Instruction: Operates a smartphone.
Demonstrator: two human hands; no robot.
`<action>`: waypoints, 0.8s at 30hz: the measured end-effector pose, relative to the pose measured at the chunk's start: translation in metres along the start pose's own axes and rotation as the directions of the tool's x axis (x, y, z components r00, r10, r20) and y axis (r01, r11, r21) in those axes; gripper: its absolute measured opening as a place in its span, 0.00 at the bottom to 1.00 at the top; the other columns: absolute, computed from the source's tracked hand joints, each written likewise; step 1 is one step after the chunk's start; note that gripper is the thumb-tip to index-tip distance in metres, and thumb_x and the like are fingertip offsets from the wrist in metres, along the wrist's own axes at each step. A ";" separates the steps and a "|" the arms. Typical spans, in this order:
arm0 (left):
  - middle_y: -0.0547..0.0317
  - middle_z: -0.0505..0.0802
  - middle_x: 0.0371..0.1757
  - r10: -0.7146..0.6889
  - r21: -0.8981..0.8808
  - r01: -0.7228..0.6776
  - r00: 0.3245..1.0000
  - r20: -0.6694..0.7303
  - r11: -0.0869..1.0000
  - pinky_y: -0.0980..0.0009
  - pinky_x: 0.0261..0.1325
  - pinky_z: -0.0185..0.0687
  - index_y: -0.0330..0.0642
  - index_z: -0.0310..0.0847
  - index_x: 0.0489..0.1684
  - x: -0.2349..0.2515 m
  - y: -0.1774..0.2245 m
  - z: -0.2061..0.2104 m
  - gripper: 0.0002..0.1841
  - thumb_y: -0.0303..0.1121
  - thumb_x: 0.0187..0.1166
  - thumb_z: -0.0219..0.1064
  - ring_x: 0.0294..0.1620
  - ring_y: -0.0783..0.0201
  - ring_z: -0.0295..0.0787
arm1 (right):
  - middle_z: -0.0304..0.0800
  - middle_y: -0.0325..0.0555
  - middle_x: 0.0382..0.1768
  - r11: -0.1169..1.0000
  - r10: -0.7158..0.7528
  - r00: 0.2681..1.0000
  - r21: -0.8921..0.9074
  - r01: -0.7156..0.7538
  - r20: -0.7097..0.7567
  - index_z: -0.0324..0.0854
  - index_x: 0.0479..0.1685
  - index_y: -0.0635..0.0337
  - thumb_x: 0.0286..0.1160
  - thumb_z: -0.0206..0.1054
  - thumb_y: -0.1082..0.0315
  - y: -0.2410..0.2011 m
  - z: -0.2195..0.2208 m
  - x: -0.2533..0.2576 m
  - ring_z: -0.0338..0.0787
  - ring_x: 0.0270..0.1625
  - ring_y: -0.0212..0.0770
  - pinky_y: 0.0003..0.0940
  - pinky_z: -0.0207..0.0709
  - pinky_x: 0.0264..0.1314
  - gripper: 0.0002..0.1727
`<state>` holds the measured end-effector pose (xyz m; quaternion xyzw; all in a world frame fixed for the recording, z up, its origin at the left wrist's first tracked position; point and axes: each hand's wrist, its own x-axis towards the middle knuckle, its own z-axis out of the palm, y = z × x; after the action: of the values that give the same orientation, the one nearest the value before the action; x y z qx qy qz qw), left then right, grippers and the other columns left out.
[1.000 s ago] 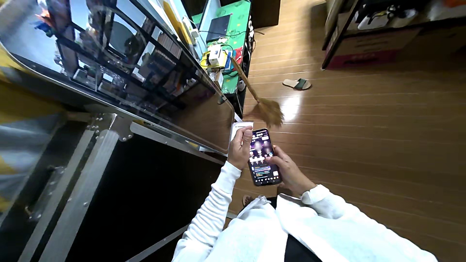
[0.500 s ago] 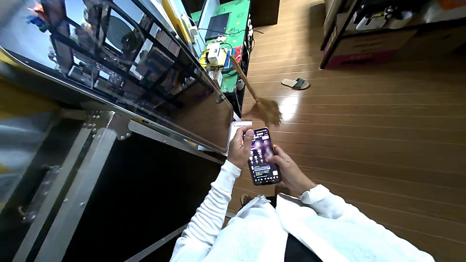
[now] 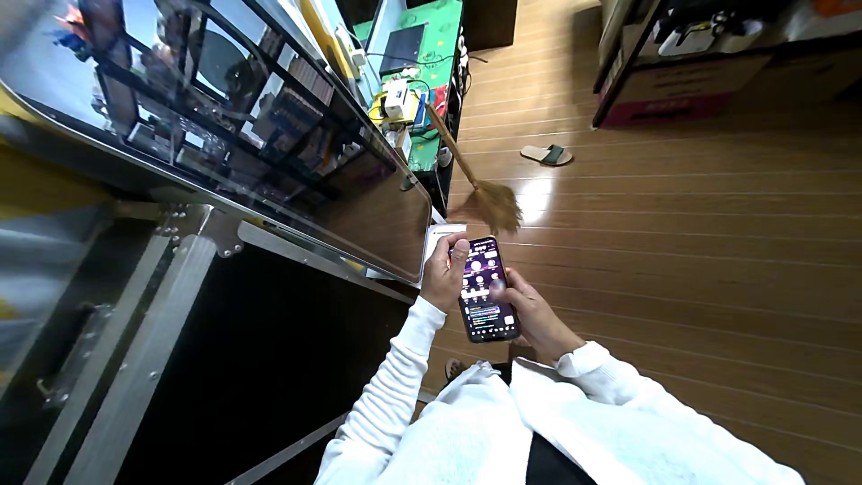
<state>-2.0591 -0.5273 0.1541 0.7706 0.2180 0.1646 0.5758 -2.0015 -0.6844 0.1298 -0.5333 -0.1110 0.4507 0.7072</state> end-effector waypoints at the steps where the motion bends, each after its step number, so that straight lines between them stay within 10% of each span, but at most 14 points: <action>1: 0.47 0.89 0.58 0.001 0.004 -0.001 1.000 -0.001 1.000 0.62 0.54 0.87 0.33 0.75 0.72 0.000 0.000 0.000 0.23 0.42 0.94 0.47 0.48 0.64 0.89 | 0.86 0.41 0.50 1.000 0.002 1.000 -0.001 -0.002 -0.002 0.60 0.74 0.61 0.76 0.51 0.70 0.000 0.000 -0.001 0.92 0.46 0.31 0.29 0.90 0.49 0.25; 13: 0.37 0.86 0.68 -0.030 -0.009 0.030 0.999 -0.046 1.000 0.55 0.63 0.85 0.32 0.63 0.84 -0.007 0.001 0.008 0.27 0.42 0.93 0.51 0.58 0.55 0.90 | 0.89 0.43 0.51 0.992 0.016 1.000 0.123 -0.015 -0.006 0.61 0.76 0.58 0.87 0.40 0.63 -0.001 -0.003 -0.005 0.93 0.50 0.34 0.33 0.90 0.53 0.22; 19: 0.43 0.91 0.48 -0.136 -0.055 0.137 0.990 0.026 0.989 0.57 0.59 0.87 0.32 0.56 0.88 -0.021 -0.004 0.015 0.28 0.38 0.93 0.52 0.47 0.58 0.92 | 0.88 0.45 0.53 0.982 0.032 0.997 0.189 -0.019 -0.068 0.58 0.80 0.57 0.89 0.37 0.65 -0.011 -0.005 -0.009 0.93 0.51 0.36 0.35 0.89 0.55 0.23; 24: 0.37 0.91 0.53 -0.182 -0.036 0.189 0.973 0.142 0.981 0.60 0.65 0.85 0.23 0.59 0.82 -0.034 -0.006 0.017 0.27 0.36 0.92 0.53 0.54 0.59 0.92 | 0.88 0.45 0.52 0.979 0.028 0.995 0.204 -0.009 -0.093 0.59 0.78 0.56 0.89 0.37 0.65 -0.011 -0.009 -0.010 0.92 0.51 0.36 0.35 0.89 0.54 0.22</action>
<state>-2.0798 -0.5576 0.1434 0.7419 0.2447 0.0619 0.6212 -1.9959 -0.6982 0.1390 -0.4801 -0.0256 0.4404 0.7582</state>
